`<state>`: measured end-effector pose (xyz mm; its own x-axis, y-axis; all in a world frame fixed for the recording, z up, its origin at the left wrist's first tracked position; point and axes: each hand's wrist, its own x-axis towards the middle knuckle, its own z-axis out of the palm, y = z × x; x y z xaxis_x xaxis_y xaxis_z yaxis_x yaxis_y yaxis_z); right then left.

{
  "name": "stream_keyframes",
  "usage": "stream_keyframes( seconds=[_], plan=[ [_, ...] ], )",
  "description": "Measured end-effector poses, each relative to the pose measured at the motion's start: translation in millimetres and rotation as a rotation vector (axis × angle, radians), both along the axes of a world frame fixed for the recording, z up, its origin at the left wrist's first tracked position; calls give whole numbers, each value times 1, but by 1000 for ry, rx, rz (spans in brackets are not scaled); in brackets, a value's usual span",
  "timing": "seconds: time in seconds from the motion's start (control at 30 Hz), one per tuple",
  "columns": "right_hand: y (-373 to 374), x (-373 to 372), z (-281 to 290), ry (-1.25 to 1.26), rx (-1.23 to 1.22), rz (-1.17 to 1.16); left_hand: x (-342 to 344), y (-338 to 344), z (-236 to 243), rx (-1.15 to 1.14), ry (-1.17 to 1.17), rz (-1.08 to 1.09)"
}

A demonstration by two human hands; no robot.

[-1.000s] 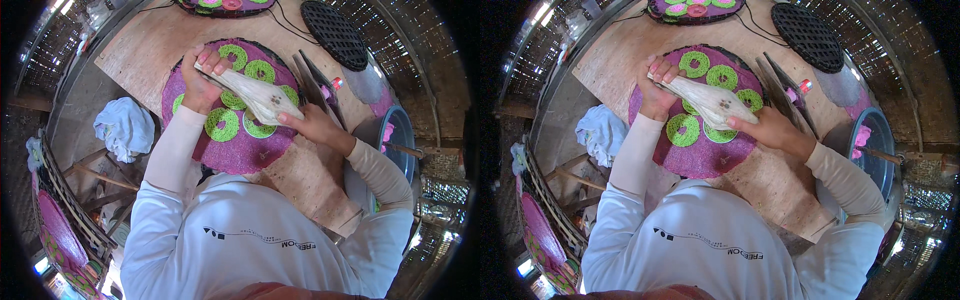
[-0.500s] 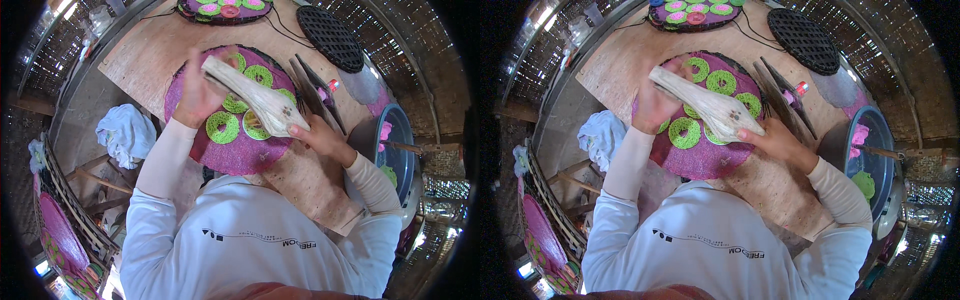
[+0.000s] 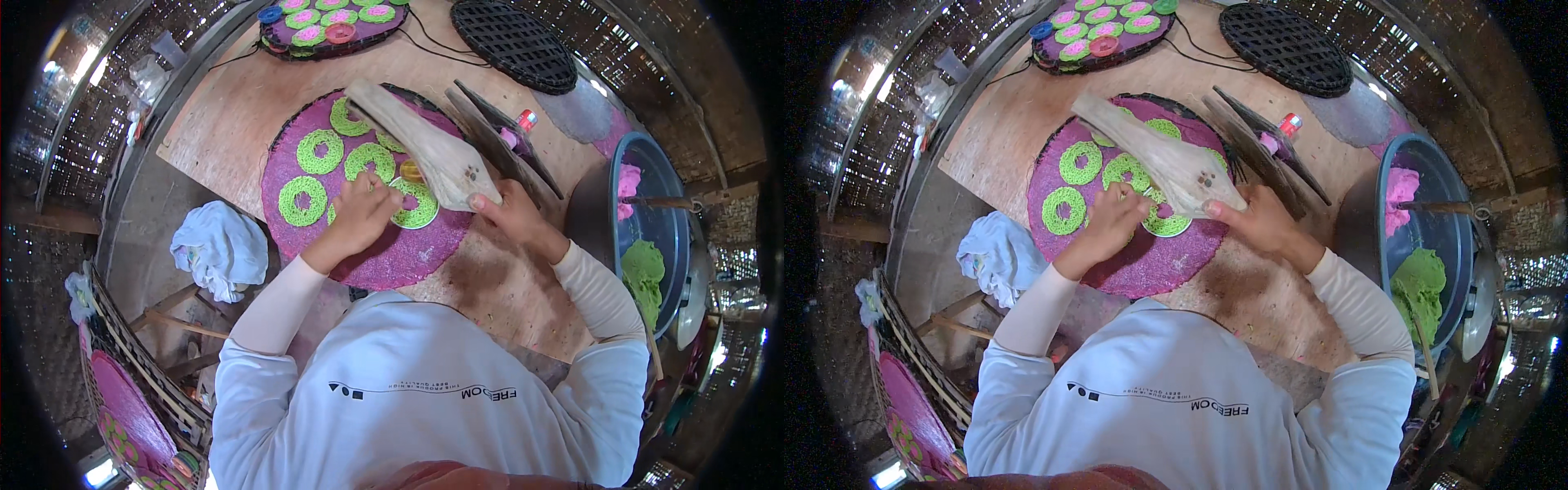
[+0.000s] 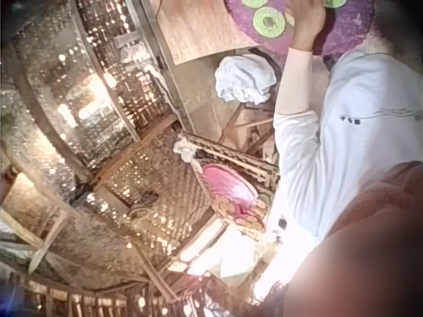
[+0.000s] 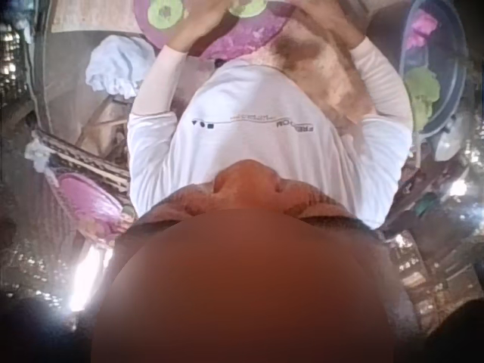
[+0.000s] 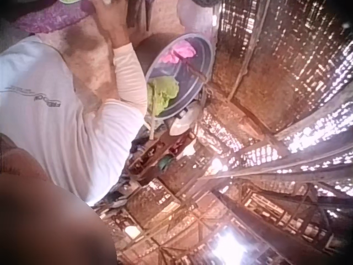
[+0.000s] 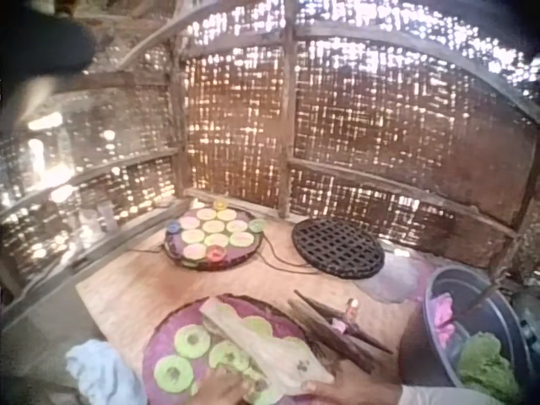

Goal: The person scoops green and pink dough from a large blue basin and places it into a wooden mold. They use a wooden pestle to press the dough into the mold's circular cavities, creating ring-shaped cakes. The person repeatedly fills the mold, presses the dough, and then removes the finished cakes to place them on a woven tray.

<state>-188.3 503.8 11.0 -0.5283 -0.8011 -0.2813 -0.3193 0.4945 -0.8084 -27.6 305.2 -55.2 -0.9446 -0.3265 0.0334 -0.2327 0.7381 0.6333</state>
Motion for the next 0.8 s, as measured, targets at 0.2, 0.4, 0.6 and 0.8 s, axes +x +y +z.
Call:
stream_keyframes(
  seconds=[0.2, 0.4, 0.6, 0.8],
  plan=[
    [7, -10, -13, -25, -43, -69, 10, 11, 9, -464, 160, -129],
    [6, -6, -7, -45, -127, -95, 10, 11, 21, -662, 185, -97],
    [-4, 6, 5, -44, -29, -1, -14, 5, 79, -410, 359, 57],
    [-43, 28, 5, -537, -326, 103, -14, -18, 90, 330, 606, -42]
  ],
)
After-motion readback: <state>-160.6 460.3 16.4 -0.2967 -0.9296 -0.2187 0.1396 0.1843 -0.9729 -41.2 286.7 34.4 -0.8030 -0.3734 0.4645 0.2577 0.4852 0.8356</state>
